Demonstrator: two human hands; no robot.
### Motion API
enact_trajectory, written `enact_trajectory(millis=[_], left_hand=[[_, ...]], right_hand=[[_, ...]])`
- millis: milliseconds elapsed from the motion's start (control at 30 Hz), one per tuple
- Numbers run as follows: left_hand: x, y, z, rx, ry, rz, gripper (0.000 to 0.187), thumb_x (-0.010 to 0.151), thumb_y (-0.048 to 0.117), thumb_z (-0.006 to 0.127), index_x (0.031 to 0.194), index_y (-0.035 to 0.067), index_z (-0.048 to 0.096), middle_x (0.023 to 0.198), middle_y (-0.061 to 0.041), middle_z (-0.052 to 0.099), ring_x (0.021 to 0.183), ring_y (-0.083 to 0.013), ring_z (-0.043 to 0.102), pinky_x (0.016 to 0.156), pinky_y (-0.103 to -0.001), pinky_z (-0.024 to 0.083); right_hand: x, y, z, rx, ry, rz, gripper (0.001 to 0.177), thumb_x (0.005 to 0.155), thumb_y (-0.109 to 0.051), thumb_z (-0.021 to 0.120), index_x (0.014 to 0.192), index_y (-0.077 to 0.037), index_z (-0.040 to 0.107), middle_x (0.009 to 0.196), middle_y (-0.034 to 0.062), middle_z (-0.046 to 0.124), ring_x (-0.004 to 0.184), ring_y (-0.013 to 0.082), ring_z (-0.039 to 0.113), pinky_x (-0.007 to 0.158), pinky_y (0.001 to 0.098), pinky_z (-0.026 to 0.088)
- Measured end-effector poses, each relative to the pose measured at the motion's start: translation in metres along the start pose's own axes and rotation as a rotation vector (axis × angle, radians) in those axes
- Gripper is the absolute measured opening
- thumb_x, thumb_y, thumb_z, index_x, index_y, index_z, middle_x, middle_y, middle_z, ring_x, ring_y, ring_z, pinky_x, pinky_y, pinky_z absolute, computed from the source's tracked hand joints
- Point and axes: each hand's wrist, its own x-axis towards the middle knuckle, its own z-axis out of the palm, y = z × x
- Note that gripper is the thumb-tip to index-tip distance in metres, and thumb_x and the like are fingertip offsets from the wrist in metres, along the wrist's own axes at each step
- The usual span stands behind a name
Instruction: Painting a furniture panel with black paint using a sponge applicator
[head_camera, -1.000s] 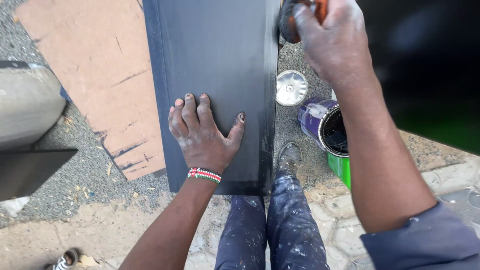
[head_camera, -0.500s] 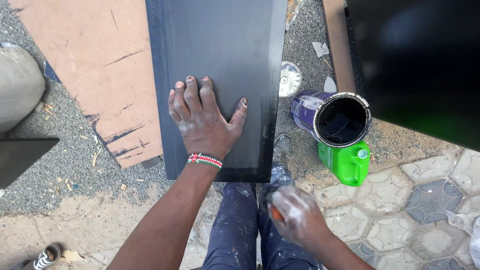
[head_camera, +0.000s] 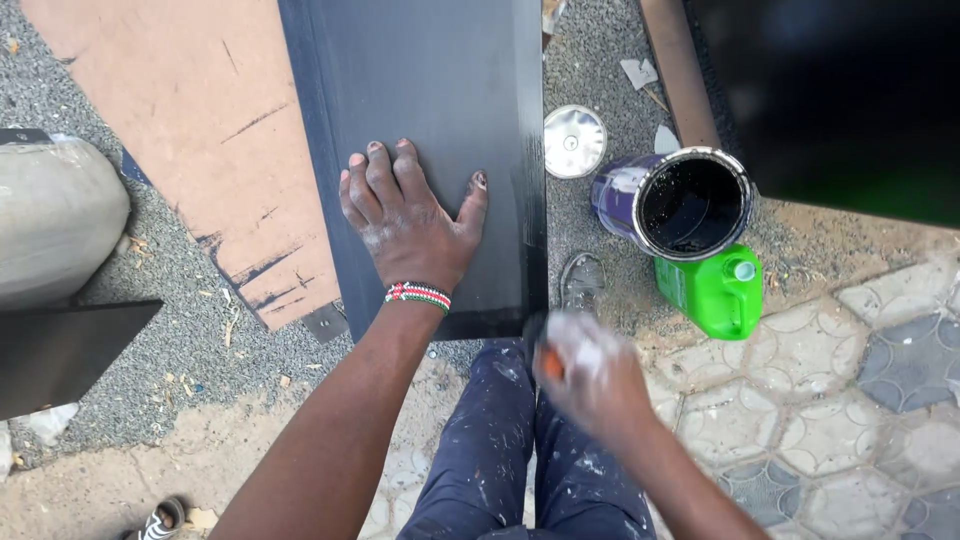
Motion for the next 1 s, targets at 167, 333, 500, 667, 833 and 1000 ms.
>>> enact_trajectory(millis=[167, 333, 500, 667, 833, 1000], left_hand=[[-0.003, 0.003, -0.009, 0.079, 0.125, 0.043, 0.089, 0.11, 0.075, 0.073, 0.156, -0.001, 0.065, 0.157, -0.025, 0.062, 0.152, -0.0513, 0.055, 0.135, -0.071, 0.042], [-0.001, 0.003, -0.004, 0.065, 0.116, 0.038, 0.089, 0.109, 0.072, 0.077, 0.158, 0.0, 0.063, 0.159, -0.024, 0.06, 0.153, -0.0525, 0.052, 0.137, -0.071, 0.038], [-0.004, -0.001, 0.002, 0.055, 0.101, 0.054, 0.089, 0.11, 0.07, 0.079, 0.161, -0.001, 0.062, 0.162, -0.026, 0.059, 0.157, -0.0544, 0.05, 0.14, -0.072, 0.035], [-0.004, 0.001, 0.003, 0.136, 0.144, 0.07, 0.086, 0.114, 0.069, 0.073, 0.161, -0.002, 0.062, 0.162, -0.028, 0.059, 0.156, -0.0548, 0.052, 0.139, -0.072, 0.04], [-0.003, 0.003, 0.006, 0.168, 0.183, 0.077, 0.086, 0.114, 0.07, 0.072, 0.161, -0.001, 0.062, 0.162, -0.028, 0.061, 0.155, -0.054, 0.054, 0.139, -0.071, 0.042], [-0.003, 0.001, 0.009, 0.166, 0.171, 0.047, 0.087, 0.111, 0.072, 0.071, 0.162, 0.002, 0.061, 0.163, -0.026, 0.061, 0.156, -0.053, 0.055, 0.14, -0.071, 0.041]], right_hand=[[-0.111, -0.02, 0.013, 0.102, -0.444, 0.562, 0.024, 0.109, -0.022, 0.085, 0.128, -0.008, 0.081, 0.112, 0.012, 0.092, 0.094, 0.0283, 0.089, 0.087, 0.0356, 0.083], [-0.032, -0.031, -0.013, 0.821, 0.034, 1.423, 0.034, 0.118, -0.012, 0.065, 0.152, -0.01, 0.058, 0.099, 0.0237, 0.076, 0.064, 0.0336, 0.075, 0.049, 0.0479, 0.067], [-0.077, -0.012, 0.075, 1.321, 0.641, 1.338, 0.01, 0.113, -0.001, 0.073, 0.123, -0.001, 0.069, 0.09, 0.017, 0.077, 0.066, 0.0276, 0.075, 0.064, 0.039, 0.063], [-0.034, -0.088, 0.105, 1.395, 0.764, 1.572, 0.02, 0.103, 0.011, 0.076, 0.12, 0.0, 0.078, 0.091, 0.0115, 0.073, 0.076, 0.0205, 0.069, 0.067, 0.0359, 0.058], [-0.016, -0.138, 0.155, 1.377, 0.658, 1.537, 0.011, 0.106, 0.007, 0.07, 0.109, -0.002, 0.076, 0.085, 0.0097, 0.071, 0.064, 0.0195, 0.063, 0.061, 0.0418, 0.059], [0.027, -0.201, 0.176, 1.422, 0.374, 1.66, 0.023, 0.106, 0.012, 0.062, 0.093, -0.005, 0.072, 0.073, 0.0097, 0.066, 0.057, 0.0194, 0.056, 0.052, 0.0385, 0.043]])
